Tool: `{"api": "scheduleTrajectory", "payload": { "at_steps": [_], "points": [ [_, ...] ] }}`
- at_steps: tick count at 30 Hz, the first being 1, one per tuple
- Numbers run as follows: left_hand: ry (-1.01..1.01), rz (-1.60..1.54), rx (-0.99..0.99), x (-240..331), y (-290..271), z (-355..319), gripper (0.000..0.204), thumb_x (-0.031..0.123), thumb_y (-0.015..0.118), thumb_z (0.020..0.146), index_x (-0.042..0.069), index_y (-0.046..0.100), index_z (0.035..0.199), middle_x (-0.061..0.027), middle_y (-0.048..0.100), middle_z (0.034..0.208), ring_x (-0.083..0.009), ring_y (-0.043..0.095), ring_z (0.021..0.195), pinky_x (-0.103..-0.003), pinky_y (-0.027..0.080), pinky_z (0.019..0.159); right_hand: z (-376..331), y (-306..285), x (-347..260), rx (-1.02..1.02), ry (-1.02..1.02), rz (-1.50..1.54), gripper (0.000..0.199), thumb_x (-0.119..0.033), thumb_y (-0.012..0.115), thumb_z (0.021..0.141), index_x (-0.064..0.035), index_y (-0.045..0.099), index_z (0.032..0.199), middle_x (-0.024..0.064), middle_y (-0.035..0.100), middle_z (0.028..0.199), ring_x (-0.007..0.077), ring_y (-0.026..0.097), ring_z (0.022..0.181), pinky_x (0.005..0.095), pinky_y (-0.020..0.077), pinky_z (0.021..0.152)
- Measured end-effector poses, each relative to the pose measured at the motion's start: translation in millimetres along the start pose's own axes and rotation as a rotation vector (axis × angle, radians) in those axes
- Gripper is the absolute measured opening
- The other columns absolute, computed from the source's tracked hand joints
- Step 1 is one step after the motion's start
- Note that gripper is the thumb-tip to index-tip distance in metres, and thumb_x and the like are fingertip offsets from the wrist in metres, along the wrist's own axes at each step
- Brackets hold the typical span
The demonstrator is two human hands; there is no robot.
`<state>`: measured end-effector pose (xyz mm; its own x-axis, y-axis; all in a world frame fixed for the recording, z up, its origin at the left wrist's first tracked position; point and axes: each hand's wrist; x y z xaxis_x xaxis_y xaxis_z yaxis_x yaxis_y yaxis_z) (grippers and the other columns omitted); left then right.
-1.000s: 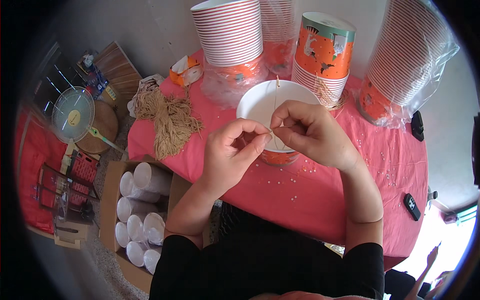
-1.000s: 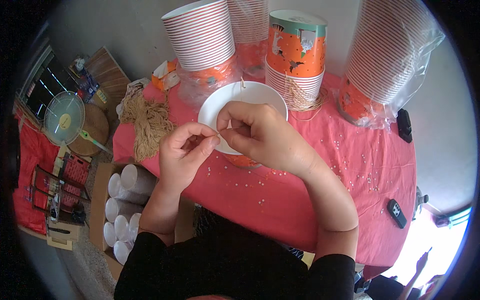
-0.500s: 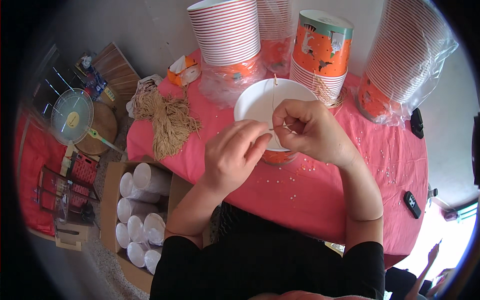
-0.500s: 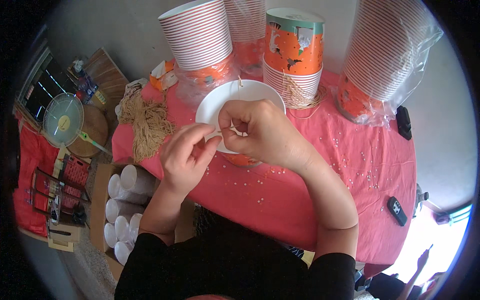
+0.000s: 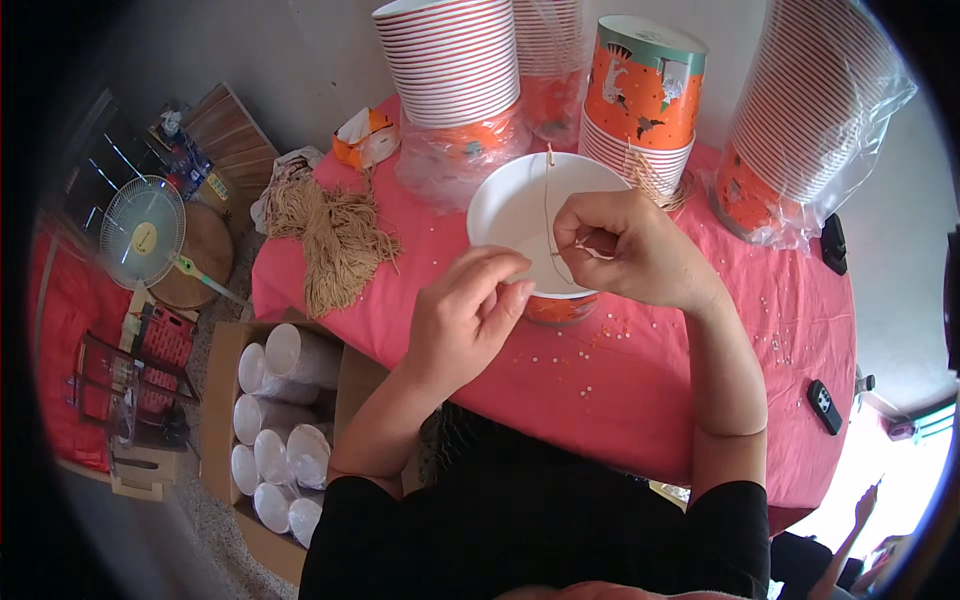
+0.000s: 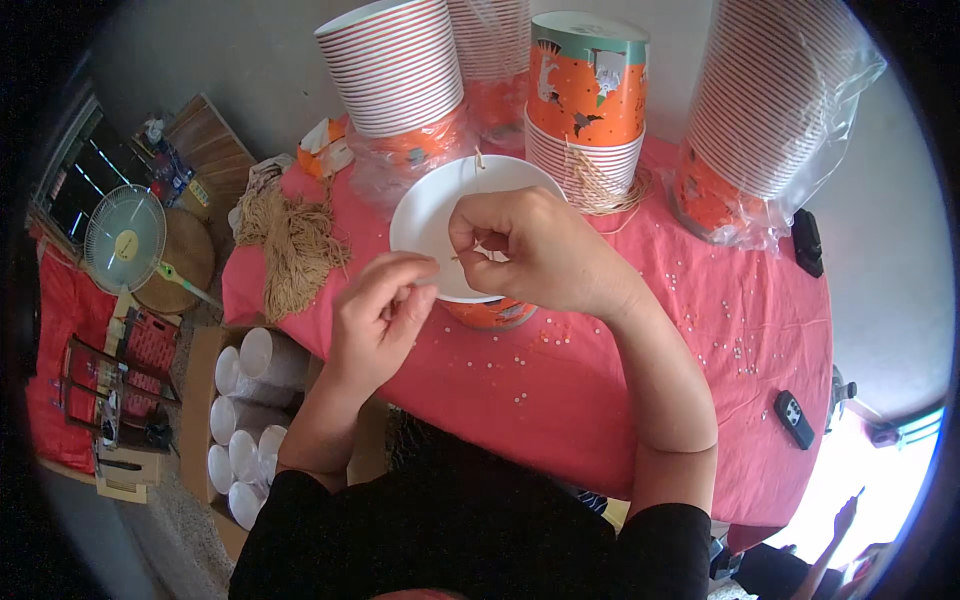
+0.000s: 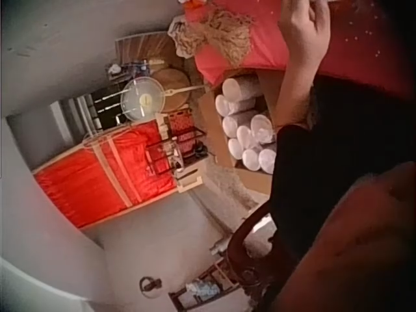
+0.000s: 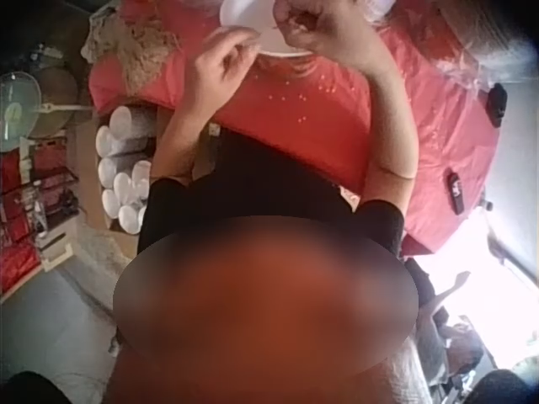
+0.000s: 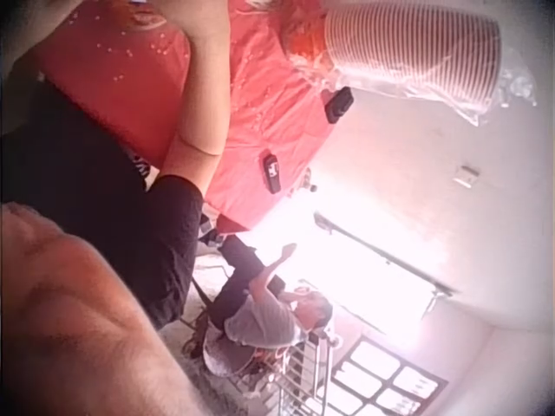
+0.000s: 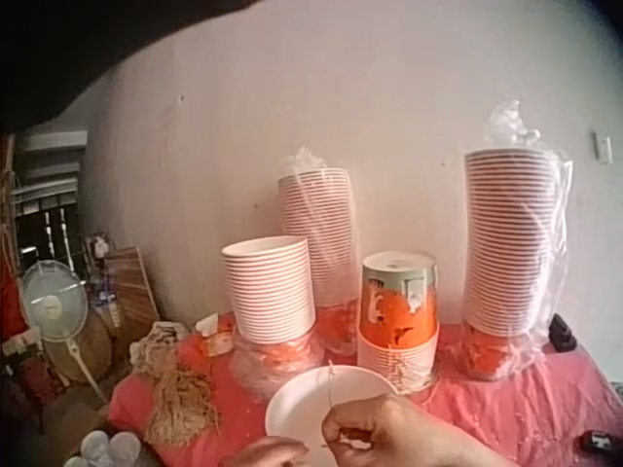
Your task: Attaching elastic strings to the rim of paper buckets as part of a manufacturing or packaging process.
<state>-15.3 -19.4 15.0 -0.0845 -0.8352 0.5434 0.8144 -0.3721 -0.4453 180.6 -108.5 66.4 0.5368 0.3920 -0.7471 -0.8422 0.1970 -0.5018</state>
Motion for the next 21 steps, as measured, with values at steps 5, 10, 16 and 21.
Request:
{"api": "scheduleTrajectory", "payload": {
  "at_steps": [5,10,16,21],
  "points": [
    [-0.244,-0.36,-0.076,13.8,-1.9,8.9,0.017,0.014,0.06,0.096,-0.003,0.062,0.098,-0.0057,0.062,0.081,-0.0077,0.056,0.065,-0.023,0.044,0.059,-5.3,6.4,-11.7,-0.038,-0.005,0.1,0.01,0.007,0.059,0.077,-0.0004,0.06,0.084,0.0007,0.057,0.071,0.0054,0.05,0.062,0.0225,0.0415,0.054],
    [-0.393,-0.6,-0.14,12.7,-3.5,7.2,0.016,0.014,0.054,0.1,-0.001,0.059,0.098,0.0003,0.058,0.077,-0.0046,0.052,0.067,-0.022,0.044,0.063,-3.7,9.2,-14.2,-0.064,-0.129,0.025,0.013,0.009,0.058,0.08,-0.0009,0.061,0.089,-0.0027,0.058,0.08,0.0009,0.05,0.068,0.0183,0.0375,0.054],
    [-0.378,-0.646,-0.096,15.1,-3.3,6.1,0.011,0.01,0.054,0.099,-0.001,0.057,0.096,0.0017,0.057,0.078,-0.0012,0.05,0.067,-0.017,0.041,0.06,-3.6,8.9,-16.7,-0.016,0.012,0.085,0.01,0.003,0.064,0.077,-0.0018,0.063,0.087,0.0049,0.058,0.063,0.0106,0.052,0.055,0.0268,0.0424,0.051],
    [-0.28,-0.484,-0.047,16.4,-1.0,6.6,0.006,0.003,0.06,0.093,0.001,0.058,0.099,0.0009,0.058,0.082,-0.0018,0.051,0.069,-0.017,0.04,0.059,-4.3,11.5,-15.6,-0.004,-0.042,0.071,0.013,0.007,0.062,0.082,-0.0031,0.061,0.091,-0.0074,0.041,0.061,0.0,0.035,0.054,0.02,0.0266,0.046]
  ]
}}
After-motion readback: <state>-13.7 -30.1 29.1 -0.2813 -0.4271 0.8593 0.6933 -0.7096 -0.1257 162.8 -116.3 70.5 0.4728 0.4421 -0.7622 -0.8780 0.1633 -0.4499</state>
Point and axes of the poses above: each hand's wrist, its own z-axis towards the middle knuckle, its own y-axis out of the palm, x = y × z
